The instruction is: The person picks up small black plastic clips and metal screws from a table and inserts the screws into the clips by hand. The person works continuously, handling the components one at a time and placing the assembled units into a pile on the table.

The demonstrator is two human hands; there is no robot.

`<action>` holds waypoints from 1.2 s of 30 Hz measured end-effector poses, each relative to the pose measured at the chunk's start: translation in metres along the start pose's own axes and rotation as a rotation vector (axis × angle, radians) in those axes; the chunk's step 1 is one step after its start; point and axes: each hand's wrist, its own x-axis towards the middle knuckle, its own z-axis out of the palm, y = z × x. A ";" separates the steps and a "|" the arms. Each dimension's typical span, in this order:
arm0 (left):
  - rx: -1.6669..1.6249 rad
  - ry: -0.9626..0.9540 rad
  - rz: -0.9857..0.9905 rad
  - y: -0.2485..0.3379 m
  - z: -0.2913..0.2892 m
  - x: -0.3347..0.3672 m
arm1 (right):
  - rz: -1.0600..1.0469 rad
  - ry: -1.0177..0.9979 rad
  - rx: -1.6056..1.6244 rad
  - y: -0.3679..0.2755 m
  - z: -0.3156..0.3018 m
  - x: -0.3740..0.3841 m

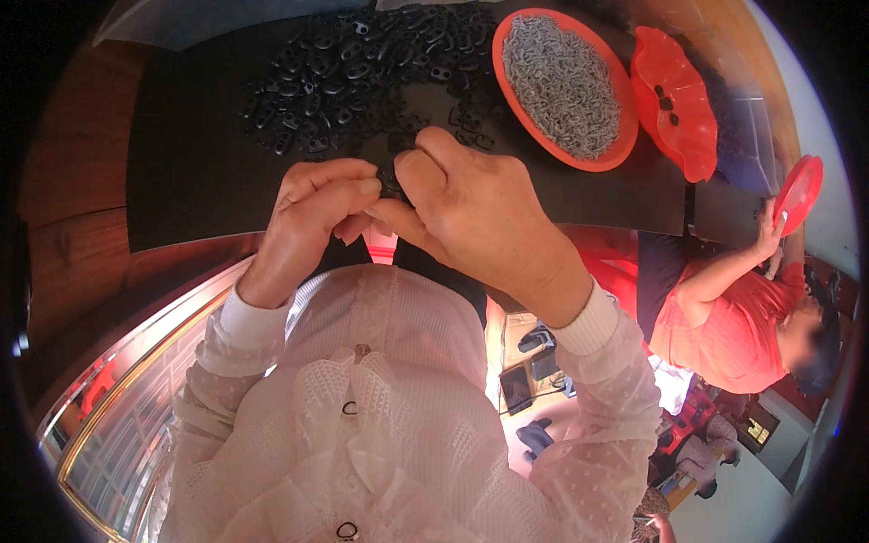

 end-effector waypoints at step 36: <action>0.296 -0.071 0.145 -0.007 -0.003 0.002 | -0.056 -0.105 -0.062 -0.005 0.005 -0.010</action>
